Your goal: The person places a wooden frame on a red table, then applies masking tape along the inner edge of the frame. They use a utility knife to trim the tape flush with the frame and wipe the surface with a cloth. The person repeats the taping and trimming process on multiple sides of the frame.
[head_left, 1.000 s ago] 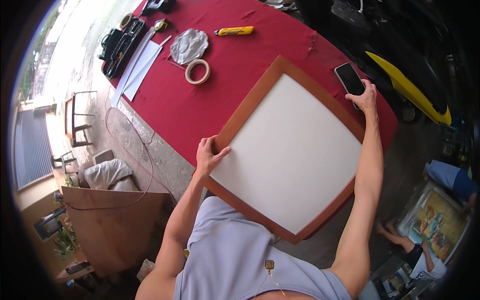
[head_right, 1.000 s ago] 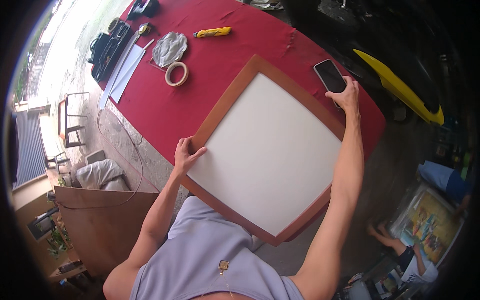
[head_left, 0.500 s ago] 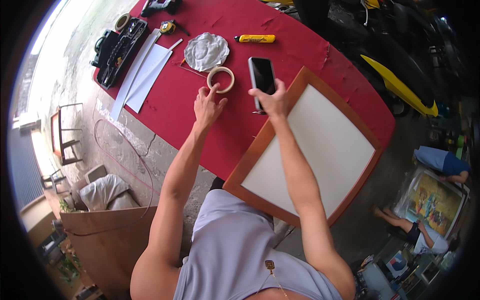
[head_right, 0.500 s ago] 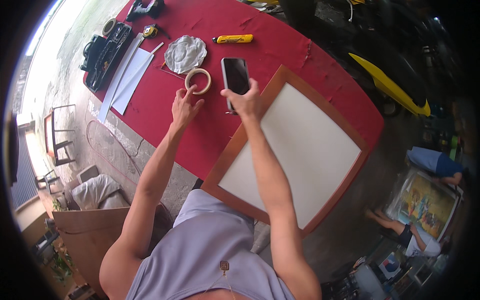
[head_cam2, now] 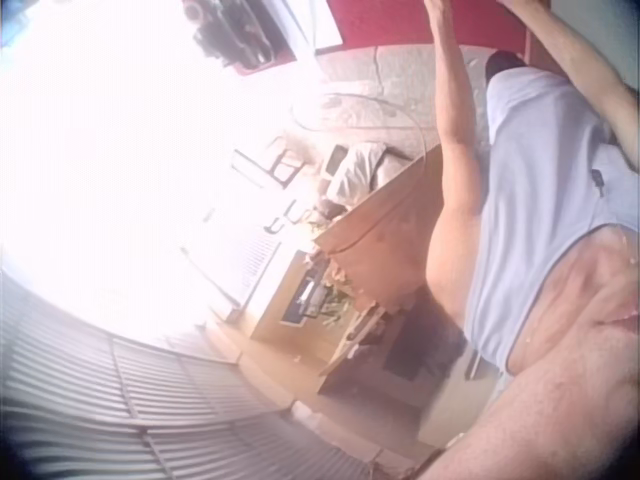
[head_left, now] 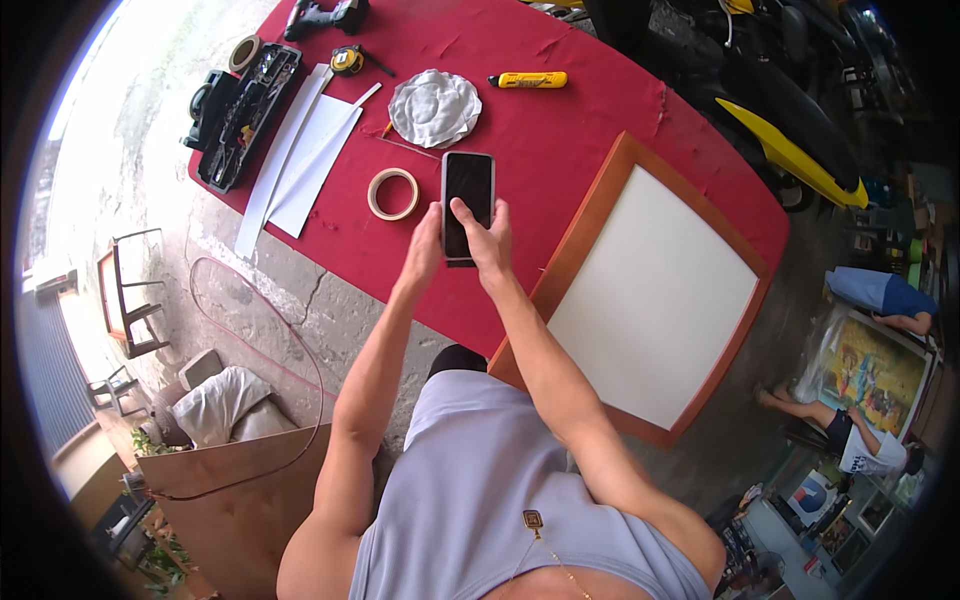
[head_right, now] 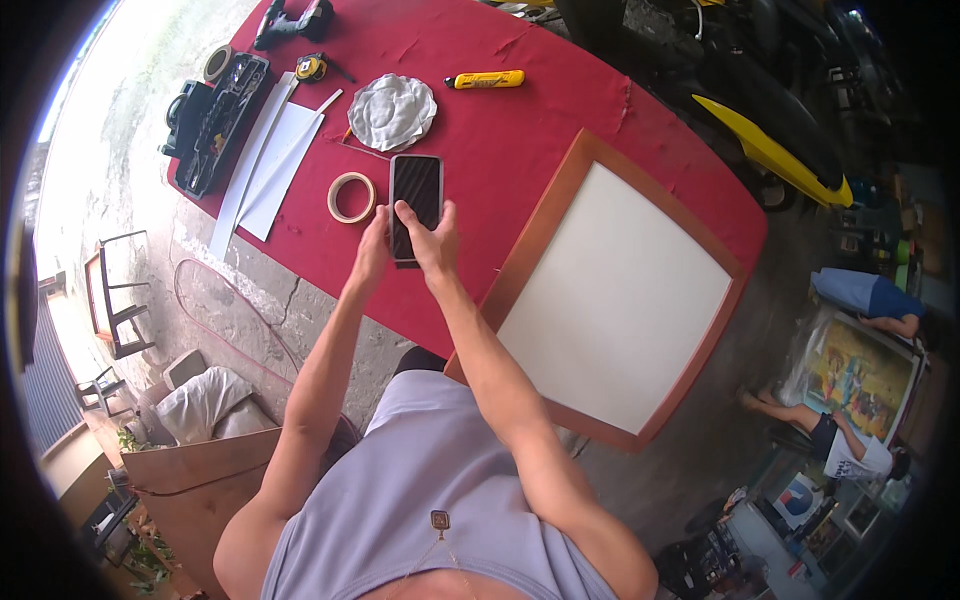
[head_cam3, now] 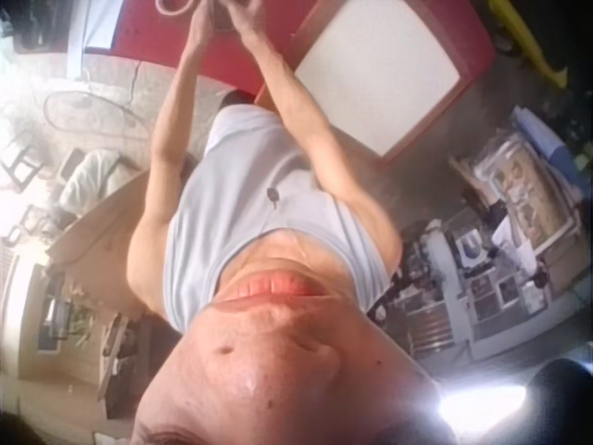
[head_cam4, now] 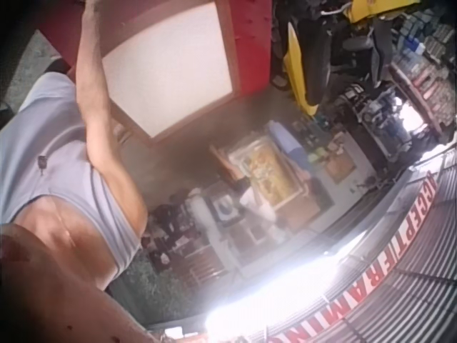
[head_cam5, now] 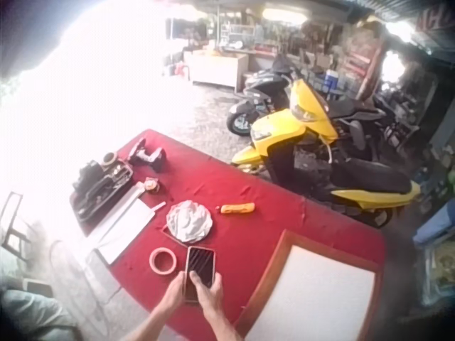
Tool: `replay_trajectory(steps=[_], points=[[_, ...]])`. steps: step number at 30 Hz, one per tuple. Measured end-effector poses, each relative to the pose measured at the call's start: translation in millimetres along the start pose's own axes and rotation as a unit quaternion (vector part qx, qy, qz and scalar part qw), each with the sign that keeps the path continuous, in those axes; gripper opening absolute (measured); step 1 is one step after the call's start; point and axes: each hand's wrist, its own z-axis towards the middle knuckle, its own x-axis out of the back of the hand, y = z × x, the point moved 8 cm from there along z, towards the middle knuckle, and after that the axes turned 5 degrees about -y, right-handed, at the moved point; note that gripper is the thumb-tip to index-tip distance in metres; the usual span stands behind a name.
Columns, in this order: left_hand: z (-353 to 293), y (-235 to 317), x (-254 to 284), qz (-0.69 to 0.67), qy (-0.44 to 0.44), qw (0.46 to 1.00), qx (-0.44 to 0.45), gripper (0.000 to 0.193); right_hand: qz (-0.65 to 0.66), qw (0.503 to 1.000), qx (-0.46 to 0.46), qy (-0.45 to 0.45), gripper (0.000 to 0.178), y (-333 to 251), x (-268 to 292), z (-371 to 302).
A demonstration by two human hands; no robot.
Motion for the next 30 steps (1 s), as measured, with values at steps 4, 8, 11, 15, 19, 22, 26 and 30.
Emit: replay_trajectory(steps=[4, 8, 11, 15, 19, 22, 26, 30], points=[[-8, -6, -12, -0.048, -0.001, 0.998, 0.04, 0.059, 0.256, 0.956, -0.045, -0.138, 0.07, 4, -9, -13], [-21, -1, -30, -0.11, -0.031, 0.99, 0.081, 0.062, 0.385, 0.887, -0.107, -0.23, 0.062, 8, -6, -18], [-22, -1, -33, -0.115, -0.039, 0.989, 0.084, 0.063, 0.454, 0.846, -0.136, -0.244, 0.061, -1, -8, -28], [-17, -14, -35, -0.142, -0.096, 0.975, 0.141, 0.061, 0.502, 0.808, -0.12, -0.284, 0.06, 3, -10, -28], [-15, -18, -42, -0.146, -0.111, 0.97, 0.157, 0.061, 0.517, 0.81, -0.119, -0.248, 0.06, 4, -6, -29], [-9, -22, -41, -0.148, -0.113, 0.971, 0.149, 0.061, 0.506, 0.815, -0.125, -0.252, 0.06, 10, -5, -25], [-1, -26, -40, -0.131, -0.111, 0.975, 0.142, 0.063, 0.508, 0.812, -0.123, -0.259, 0.059, 14, -7, -17], [-4, -18, -45, -0.139, -0.115, 0.973, 0.141, 0.063, 0.526, 0.802, -0.131, -0.249, 0.059, 9, -6, -16]])
